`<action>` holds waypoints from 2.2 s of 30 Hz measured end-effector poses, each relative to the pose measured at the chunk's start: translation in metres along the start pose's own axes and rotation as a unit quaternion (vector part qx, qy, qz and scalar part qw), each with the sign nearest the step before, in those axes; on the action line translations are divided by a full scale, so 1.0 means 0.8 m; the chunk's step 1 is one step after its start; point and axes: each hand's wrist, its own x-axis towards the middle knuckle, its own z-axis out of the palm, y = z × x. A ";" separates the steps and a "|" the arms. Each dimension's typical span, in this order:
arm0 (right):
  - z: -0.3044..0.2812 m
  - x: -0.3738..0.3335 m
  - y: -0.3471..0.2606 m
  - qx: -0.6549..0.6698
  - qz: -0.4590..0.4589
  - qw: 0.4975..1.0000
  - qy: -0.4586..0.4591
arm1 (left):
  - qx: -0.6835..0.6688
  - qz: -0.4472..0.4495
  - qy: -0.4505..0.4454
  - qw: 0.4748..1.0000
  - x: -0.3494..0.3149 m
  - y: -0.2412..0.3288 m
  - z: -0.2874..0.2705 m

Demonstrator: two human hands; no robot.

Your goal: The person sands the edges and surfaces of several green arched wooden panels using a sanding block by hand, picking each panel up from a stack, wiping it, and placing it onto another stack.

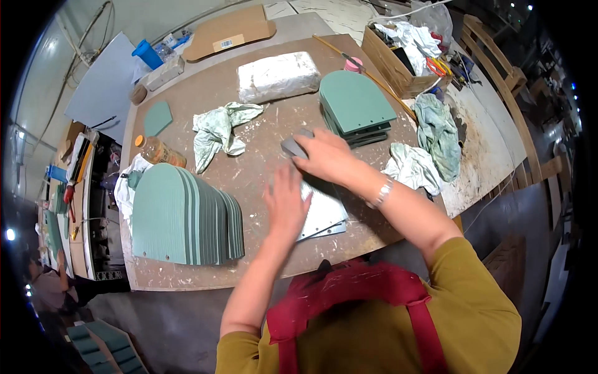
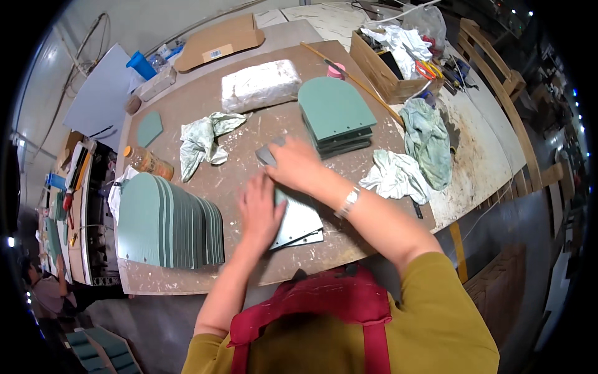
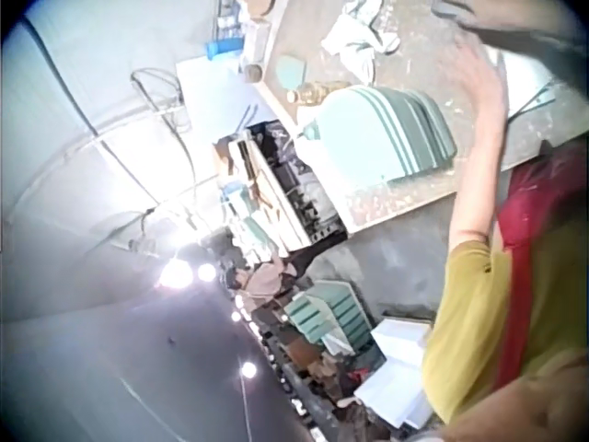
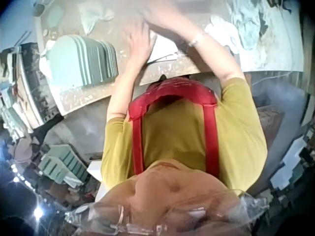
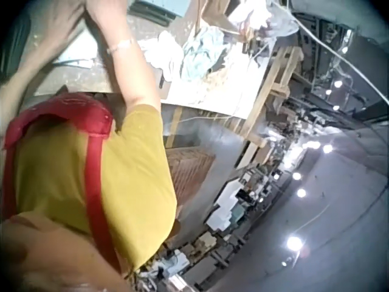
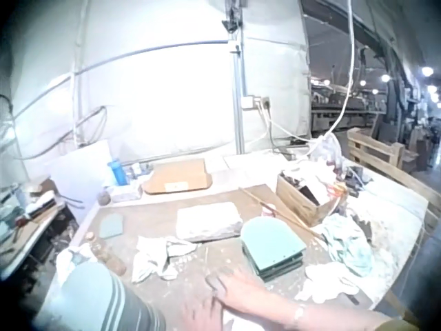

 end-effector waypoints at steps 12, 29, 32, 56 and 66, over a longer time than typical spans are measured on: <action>0.004 0.042 -0.030 -0.065 -0.062 0.979 -0.185 | -0.020 0.095 -0.080 0.992 -0.067 0.027 0.010; -0.003 0.075 -0.068 -0.115 -0.171 0.948 -0.241 | -0.034 0.139 -0.077 0.987 -0.083 0.030 0.028; 0.036 0.054 -0.050 -0.061 -0.207 0.951 -0.220 | -0.041 0.134 -0.077 0.987 -0.082 0.037 0.030; 0.027 0.022 -0.084 -0.109 -0.492 0.833 -0.227 | -0.080 0.095 -0.031 0.992 -0.101 0.062 0.029; 0.046 0.056 -0.053 -0.132 -0.353 0.924 -0.073 | -0.081 0.081 0.023 0.993 -0.106 0.067 0.045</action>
